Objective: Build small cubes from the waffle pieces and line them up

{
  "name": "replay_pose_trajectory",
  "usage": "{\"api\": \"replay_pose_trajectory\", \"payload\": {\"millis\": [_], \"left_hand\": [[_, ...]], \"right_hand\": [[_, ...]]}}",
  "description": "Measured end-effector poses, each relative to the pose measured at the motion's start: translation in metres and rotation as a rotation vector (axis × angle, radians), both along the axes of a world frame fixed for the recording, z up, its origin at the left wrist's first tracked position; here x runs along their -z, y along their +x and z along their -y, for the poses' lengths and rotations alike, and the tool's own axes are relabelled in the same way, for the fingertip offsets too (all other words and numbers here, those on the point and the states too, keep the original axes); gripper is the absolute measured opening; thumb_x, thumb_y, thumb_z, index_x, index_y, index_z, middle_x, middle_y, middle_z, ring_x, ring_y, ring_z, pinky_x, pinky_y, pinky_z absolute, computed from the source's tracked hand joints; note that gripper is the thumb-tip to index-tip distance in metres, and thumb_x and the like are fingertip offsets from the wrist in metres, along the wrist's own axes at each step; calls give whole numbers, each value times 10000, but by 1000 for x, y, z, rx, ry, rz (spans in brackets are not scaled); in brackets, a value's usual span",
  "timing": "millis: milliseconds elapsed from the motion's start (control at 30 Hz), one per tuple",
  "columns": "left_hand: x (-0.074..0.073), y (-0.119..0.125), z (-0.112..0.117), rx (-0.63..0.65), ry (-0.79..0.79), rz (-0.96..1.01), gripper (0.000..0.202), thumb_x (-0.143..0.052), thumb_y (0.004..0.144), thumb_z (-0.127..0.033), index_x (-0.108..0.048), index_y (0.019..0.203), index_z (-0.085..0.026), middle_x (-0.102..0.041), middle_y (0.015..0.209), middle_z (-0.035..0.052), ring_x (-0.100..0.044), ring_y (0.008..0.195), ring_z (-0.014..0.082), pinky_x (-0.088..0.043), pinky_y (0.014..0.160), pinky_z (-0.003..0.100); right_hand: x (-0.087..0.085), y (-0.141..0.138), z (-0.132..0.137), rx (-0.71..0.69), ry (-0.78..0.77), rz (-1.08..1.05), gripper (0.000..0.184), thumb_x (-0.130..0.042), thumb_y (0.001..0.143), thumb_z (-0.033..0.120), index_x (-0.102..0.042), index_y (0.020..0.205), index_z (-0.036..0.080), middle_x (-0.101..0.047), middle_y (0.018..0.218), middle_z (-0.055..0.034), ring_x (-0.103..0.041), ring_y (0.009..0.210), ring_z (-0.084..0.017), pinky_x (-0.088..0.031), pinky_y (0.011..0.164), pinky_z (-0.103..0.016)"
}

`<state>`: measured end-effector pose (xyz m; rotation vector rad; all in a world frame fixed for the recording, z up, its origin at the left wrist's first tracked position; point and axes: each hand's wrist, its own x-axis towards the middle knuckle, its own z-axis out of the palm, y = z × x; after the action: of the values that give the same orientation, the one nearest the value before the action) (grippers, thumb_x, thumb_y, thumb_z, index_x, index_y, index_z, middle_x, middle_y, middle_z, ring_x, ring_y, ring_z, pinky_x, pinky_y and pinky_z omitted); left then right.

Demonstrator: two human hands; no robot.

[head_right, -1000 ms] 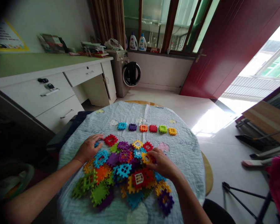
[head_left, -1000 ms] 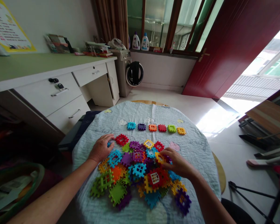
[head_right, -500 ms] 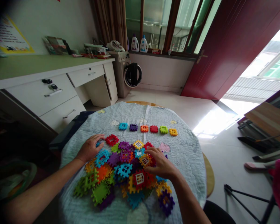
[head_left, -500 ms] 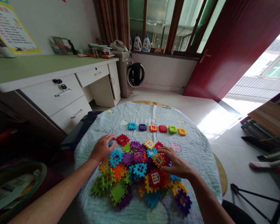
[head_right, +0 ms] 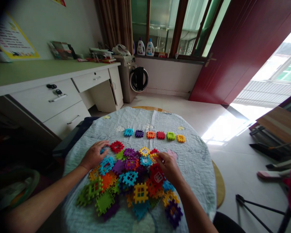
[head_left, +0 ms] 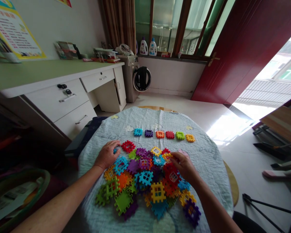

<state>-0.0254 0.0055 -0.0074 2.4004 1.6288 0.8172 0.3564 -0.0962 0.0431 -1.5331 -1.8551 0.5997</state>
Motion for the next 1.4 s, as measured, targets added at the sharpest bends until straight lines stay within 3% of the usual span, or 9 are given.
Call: {"api": "replay_pose_trajectory", "payload": {"millis": [100,200,367,433,633,833,1100,1400], "left_hand": [[2,-1,-1,6,3,3,243,-504,803,-307,-654,952,-186,-693,1154,122,-613,1140,285,-460,1056,459],[2,-1,-1,3,3,7,236,-505,804,-308,-652,949,-194,-694,1152,116,-615,1135,279,-461,1056,454],[0,0,0,2,6,8,232,-504,806,-304,-654,948,-198,-696,1148,114,-617,1132,277,-464,1052,451],[0,0,0,2,7,9,230,-505,805,-303,-654,948,-200,-697,1147,113,-617,1131,277,-464,1053,455],[0,0,0,3,6,6,227,-507,803,-296,-652,947,-197,-697,1147,115,-617,1135,276,-462,1057,452],[-1,1,1,-7,-2,2,249,-507,795,-290,-661,961,-187,-694,1163,124,-612,1151,283,-458,1064,454],[-7,1,2,5,-27,41,255,-523,838,-384,-672,932,-201,-708,1133,106,-622,1133,277,-473,1043,446],[-7,-1,1,0,-46,127,303,-512,861,-458,-678,888,-207,-717,1122,98,-633,1118,261,-479,1037,431]], "right_hand": [[7,7,-8,148,-46,-99,311,-558,857,344,-627,1122,195,-602,673,20,-541,616,-143,-448,634,-279],[15,11,-15,191,-113,-130,338,-556,828,367,-592,1113,188,-609,675,23,-546,598,-146,-452,615,-281],[25,16,-18,267,16,103,334,-556,830,384,-627,1095,193,-665,1067,-102,-615,925,-232,-470,862,-385],[28,15,-16,273,10,177,377,-550,854,415,-623,1148,191,-655,1110,-117,-598,1004,-259,-447,918,-409],[22,2,-13,299,-96,354,583,-628,803,547,-591,1236,159,-646,1118,-150,-580,1062,-310,-420,927,-412],[14,-10,-19,349,-108,413,494,-602,812,401,-596,1226,130,-655,1100,-170,-576,1050,-333,-407,913,-443],[8,-37,-36,85,7,173,379,-607,778,282,-624,1147,197,-656,1102,-93,-591,1041,-241,-440,924,-362],[6,-60,-62,73,-174,434,228,-609,777,308,-685,936,163,-670,943,-107,-579,849,-213,-398,783,-303]]}}
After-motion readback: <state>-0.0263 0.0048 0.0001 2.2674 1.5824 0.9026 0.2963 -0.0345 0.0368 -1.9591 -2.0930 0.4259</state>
